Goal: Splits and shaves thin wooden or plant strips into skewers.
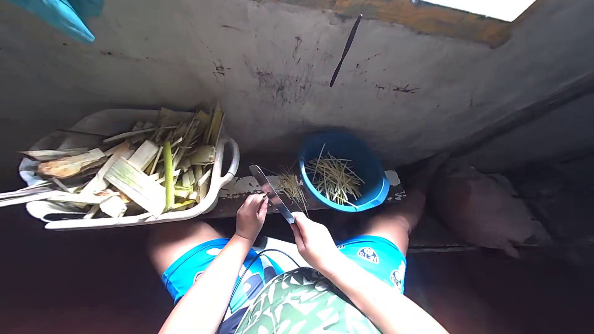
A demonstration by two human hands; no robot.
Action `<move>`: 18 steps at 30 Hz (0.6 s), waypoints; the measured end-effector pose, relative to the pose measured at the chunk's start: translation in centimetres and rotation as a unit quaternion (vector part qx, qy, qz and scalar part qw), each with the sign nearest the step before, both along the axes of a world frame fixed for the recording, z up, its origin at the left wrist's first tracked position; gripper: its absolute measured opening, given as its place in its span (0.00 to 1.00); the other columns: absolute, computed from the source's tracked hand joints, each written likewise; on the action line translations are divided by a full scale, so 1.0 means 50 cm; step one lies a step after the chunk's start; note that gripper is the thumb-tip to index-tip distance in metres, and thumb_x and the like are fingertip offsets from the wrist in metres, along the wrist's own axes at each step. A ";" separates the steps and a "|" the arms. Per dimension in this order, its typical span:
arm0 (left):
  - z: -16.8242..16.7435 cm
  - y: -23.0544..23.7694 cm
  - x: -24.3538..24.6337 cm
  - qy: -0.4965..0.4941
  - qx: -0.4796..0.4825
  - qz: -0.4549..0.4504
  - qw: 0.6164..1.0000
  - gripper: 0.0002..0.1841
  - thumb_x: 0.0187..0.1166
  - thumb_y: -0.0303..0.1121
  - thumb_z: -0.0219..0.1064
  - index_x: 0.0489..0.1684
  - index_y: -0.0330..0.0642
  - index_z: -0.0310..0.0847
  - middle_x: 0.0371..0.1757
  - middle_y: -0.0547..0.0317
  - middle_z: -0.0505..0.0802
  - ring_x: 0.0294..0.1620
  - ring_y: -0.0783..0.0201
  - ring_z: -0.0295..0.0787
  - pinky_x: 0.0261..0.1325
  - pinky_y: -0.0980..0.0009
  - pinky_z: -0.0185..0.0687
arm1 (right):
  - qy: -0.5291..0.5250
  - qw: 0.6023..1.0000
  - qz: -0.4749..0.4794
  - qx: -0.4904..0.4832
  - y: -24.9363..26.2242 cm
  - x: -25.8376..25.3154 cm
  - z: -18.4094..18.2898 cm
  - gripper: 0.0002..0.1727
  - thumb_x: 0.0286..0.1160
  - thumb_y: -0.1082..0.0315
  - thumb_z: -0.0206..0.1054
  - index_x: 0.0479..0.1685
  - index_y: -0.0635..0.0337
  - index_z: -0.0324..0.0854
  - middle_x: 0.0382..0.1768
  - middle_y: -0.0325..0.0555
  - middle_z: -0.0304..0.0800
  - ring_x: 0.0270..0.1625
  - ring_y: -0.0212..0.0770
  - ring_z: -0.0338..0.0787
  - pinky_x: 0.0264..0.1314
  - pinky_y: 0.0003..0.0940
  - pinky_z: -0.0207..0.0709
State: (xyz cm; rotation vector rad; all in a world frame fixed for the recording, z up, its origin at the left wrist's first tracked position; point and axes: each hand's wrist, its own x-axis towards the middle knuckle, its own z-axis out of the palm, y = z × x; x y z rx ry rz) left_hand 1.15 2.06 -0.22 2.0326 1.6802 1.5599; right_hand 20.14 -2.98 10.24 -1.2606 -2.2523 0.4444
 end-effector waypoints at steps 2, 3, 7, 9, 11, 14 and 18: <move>-0.002 0.001 0.000 0.002 0.003 -0.005 1.000 0.08 0.75 0.25 0.68 0.43 0.29 0.90 0.45 0.40 0.96 0.48 0.51 0.97 0.56 0.62 0.91 | 0.001 1.000 0.000 0.011 0.000 0.000 -0.001 0.14 0.83 0.70 0.56 0.59 0.63 0.82 0.35 0.48 0.92 0.34 0.44 0.94 0.36 0.40 0.87; -0.001 0.001 0.000 0.005 0.004 -0.006 1.000 0.08 0.76 0.25 0.68 0.43 0.29 0.90 0.45 0.40 0.96 0.48 0.51 0.97 0.56 0.62 0.91 | 0.002 1.000 0.000 0.012 0.001 0.000 -0.001 0.14 0.83 0.70 0.56 0.59 0.63 0.82 0.35 0.48 0.92 0.34 0.44 0.94 0.36 0.40 0.87; 0.000 0.002 0.002 0.013 0.002 0.001 1.000 0.08 0.75 0.24 0.68 0.43 0.29 0.90 0.44 0.41 0.96 0.48 0.51 0.97 0.55 0.62 0.92 | -0.006 1.000 -0.005 0.009 0.002 -0.005 0.000 0.14 0.83 0.70 0.56 0.59 0.63 0.82 0.35 0.48 0.92 0.34 0.45 0.94 0.36 0.40 0.87; -0.003 0.004 0.001 0.014 0.007 0.004 1.000 0.08 0.75 0.25 0.68 0.42 0.29 0.91 0.44 0.41 0.96 0.47 0.52 0.97 0.55 0.63 0.92 | -0.015 1.000 -0.008 0.011 0.002 -0.009 0.002 0.14 0.83 0.70 0.56 0.59 0.64 0.82 0.35 0.48 0.92 0.34 0.45 0.94 0.35 0.40 0.87; -0.001 0.003 0.002 0.014 0.009 0.006 1.000 0.07 0.75 0.25 0.68 0.42 0.29 0.90 0.44 0.42 0.96 0.47 0.52 0.97 0.55 0.63 0.92 | -0.041 0.999 -0.016 0.000 -0.001 -0.014 0.010 0.14 0.83 0.70 0.56 0.58 0.63 0.82 0.32 0.48 0.90 0.31 0.46 0.92 0.32 0.40 0.86; 0.009 -0.002 0.007 0.009 -0.006 0.014 1.000 0.07 0.74 0.24 0.69 0.40 0.28 0.89 0.44 0.40 0.96 0.47 0.50 0.97 0.55 0.61 0.92 | -0.087 0.996 -0.024 -0.029 -0.008 -0.026 0.028 0.13 0.83 0.70 0.55 0.56 0.62 0.82 0.30 0.48 0.89 0.31 0.48 0.92 0.31 0.42 0.85; 0.021 -0.009 0.012 0.007 -0.006 0.026 1.000 0.07 0.74 0.23 0.69 0.40 0.26 0.89 0.42 0.39 0.95 0.45 0.50 0.97 0.54 0.62 0.91 | -0.103 0.994 -0.025 0.005 -0.008 -0.031 0.030 0.12 0.82 0.72 0.55 0.53 0.63 0.83 0.29 0.49 0.88 0.29 0.49 0.92 0.28 0.42 0.84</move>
